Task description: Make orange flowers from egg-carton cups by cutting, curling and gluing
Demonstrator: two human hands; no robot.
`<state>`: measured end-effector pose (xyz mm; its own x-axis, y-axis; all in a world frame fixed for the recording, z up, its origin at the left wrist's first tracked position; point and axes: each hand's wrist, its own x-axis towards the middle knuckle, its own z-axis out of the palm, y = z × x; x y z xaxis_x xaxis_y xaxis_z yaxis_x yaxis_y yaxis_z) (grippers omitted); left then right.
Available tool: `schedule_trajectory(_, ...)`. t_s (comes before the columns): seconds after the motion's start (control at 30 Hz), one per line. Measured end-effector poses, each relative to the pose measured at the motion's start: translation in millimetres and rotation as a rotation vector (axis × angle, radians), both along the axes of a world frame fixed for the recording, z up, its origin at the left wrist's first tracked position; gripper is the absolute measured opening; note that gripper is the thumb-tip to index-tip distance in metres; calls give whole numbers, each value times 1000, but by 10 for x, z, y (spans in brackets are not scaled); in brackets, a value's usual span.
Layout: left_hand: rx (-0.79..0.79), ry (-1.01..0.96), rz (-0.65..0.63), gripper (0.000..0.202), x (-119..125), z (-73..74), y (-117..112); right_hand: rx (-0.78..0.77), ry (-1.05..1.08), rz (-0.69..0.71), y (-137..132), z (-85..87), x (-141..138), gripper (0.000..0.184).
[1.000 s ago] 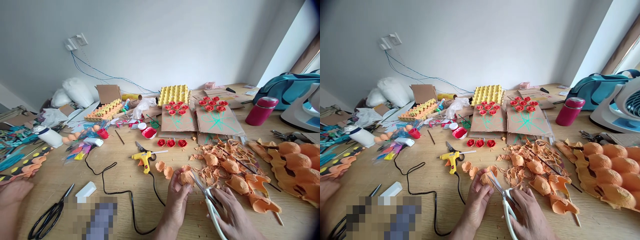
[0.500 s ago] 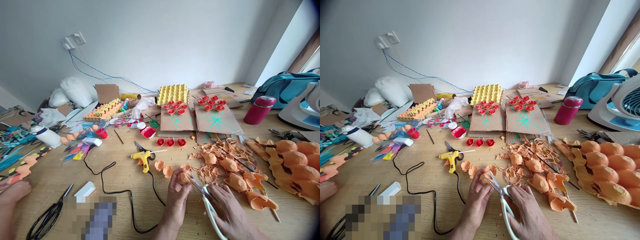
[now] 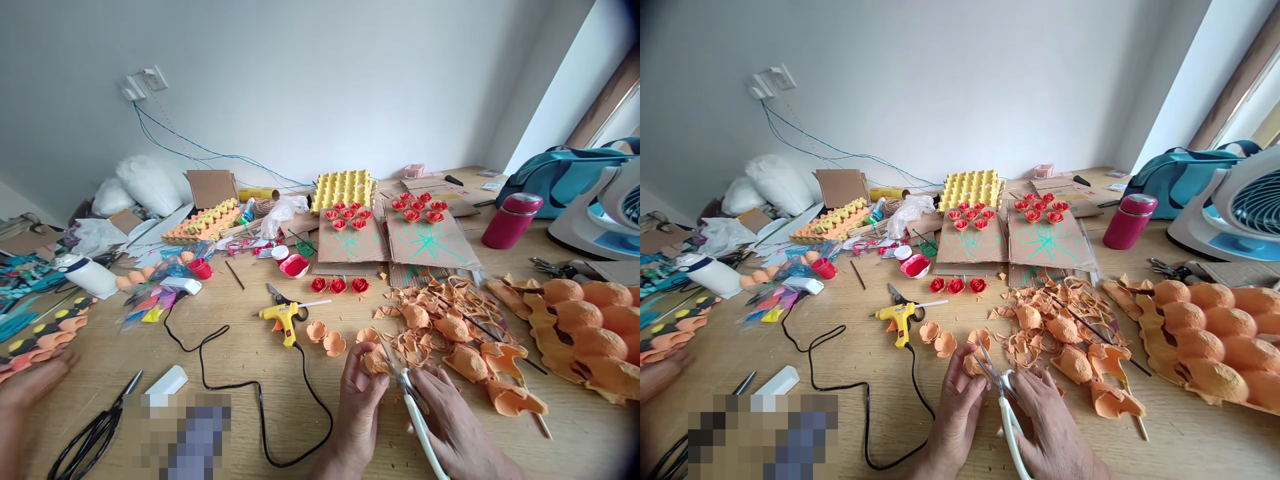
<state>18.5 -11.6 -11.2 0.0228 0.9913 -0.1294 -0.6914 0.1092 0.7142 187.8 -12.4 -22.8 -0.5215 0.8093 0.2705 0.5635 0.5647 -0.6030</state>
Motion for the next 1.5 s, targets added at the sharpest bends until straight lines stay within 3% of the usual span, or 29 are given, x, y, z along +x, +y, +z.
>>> schedule_trajectory(0.3, 47, 60, -4, 38, -18, 74, -8, 61, 16, 7, 10, -3, 19, 19)
schedule_trajectory(1.1, 56, 137, -7, 47, -110, 57, 29, 103, 41, 23, 7, 121, 26, 13)
schedule_trajectory(1.27, 36, 185, 38, 49, -126, 84, 37, 64, 76, 16, -11, 187, -2, 22)
schedule_trajectory(1.5, 130, 249, 87, 49, -180, 42, 116, 57, 124, -52, -27, 196, 44, 29)
